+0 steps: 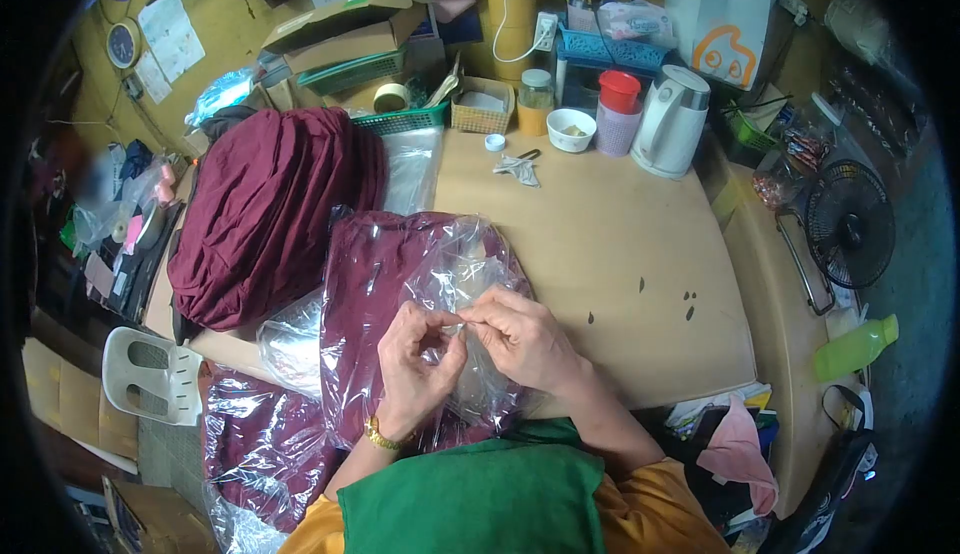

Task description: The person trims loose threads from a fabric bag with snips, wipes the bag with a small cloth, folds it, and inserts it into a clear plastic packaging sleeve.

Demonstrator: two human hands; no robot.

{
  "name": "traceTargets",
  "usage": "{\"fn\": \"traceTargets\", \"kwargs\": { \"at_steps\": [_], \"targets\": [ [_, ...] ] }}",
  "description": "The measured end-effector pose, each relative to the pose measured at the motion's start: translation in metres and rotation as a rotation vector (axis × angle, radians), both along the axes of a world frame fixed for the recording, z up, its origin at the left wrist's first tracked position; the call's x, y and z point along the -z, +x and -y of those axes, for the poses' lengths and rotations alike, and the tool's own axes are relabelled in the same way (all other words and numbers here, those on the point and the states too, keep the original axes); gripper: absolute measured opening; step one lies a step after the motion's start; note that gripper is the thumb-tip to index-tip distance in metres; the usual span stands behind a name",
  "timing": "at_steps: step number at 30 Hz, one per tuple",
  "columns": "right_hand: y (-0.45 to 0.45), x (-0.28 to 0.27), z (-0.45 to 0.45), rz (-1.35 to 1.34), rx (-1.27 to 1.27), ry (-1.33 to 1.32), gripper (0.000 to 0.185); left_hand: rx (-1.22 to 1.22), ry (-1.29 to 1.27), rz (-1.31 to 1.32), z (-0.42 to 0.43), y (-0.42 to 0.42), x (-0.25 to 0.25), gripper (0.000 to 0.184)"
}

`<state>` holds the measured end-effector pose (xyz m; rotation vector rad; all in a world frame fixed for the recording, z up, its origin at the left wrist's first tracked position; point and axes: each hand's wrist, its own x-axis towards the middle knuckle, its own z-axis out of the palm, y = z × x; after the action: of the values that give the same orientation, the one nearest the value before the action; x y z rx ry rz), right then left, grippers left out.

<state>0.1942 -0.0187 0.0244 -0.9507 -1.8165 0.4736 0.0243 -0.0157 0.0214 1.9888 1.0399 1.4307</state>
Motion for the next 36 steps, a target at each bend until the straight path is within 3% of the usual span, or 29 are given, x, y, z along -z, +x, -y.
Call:
{"fn": "traceTargets", "kwargs": {
  "at_steps": [2,4,7,10,12,14,16,18,20,23,26,29,32,34,35,36],
  "targets": [
    [-0.002,0.0,0.001,0.039,0.029,0.055,0.012,0.006,-0.123,0.12,0.002,0.002,0.0,0.024],
    [-0.003,0.0,0.004,0.075,0.06,0.11,0.012,0.02,-0.126,0.048,-0.001,-0.004,-0.002,0.026],
    [0.002,0.0,0.005,-0.062,0.004,-0.026,0.008,0.035,-0.137,0.051,-0.009,-0.01,0.008,0.026],
    [0.013,0.011,-0.002,-0.131,-0.203,-0.246,0.01,0.046,-0.118,0.083,-0.012,-0.012,0.011,0.025],
    [0.02,0.018,-0.008,-0.458,-0.644,-0.746,0.016,0.061,-0.104,0.013,-0.016,-0.014,0.012,0.024],
    [0.022,0.018,-0.007,-0.54,-0.694,-0.794,0.015,0.063,-0.052,0.04,-0.02,-0.015,0.01,0.027],
    [0.024,0.019,-0.007,-0.662,-0.493,-0.904,0.014,0.071,0.004,0.068,-0.018,-0.016,-0.002,0.031],
    [0.019,0.015,-0.008,-0.68,-0.459,-0.899,0.015,0.187,0.061,-0.085,-0.003,-0.017,-0.029,0.046],
    [0.013,0.016,-0.009,-0.691,-0.431,-0.903,0.016,0.172,0.084,-0.11,-0.006,-0.008,-0.016,0.047],
    [0.01,0.018,-0.014,-0.748,-0.565,-0.777,0.015,0.159,0.199,0.037,-0.012,-0.002,-0.012,0.025],
    [0.019,-0.009,-0.01,-0.707,-0.598,-0.861,0.013,0.185,0.24,0.076,-0.018,-0.006,-0.013,0.029],
    [0.02,-0.021,-0.009,-0.631,-0.542,-0.823,0.007,0.191,0.297,0.092,-0.025,-0.004,-0.016,0.021],
    [0.021,-0.023,-0.01,-0.64,-0.392,-0.659,0.003,0.173,0.335,0.048,-0.03,-0.002,-0.024,0.02],
    [0.026,-0.024,-0.013,-0.526,-0.257,-0.516,0.005,0.142,0.338,-0.014,-0.03,0.0,-0.031,0.021],
    [0.028,-0.033,-0.012,-0.337,-0.07,-0.401,0.006,0.089,0.388,-0.062,-0.03,0.001,-0.034,0.022],
    [0.03,-0.037,-0.015,-0.337,-0.068,-0.4,0.006,0.039,0.436,-0.114,-0.03,0.003,-0.036,0.022]
  ]
}}
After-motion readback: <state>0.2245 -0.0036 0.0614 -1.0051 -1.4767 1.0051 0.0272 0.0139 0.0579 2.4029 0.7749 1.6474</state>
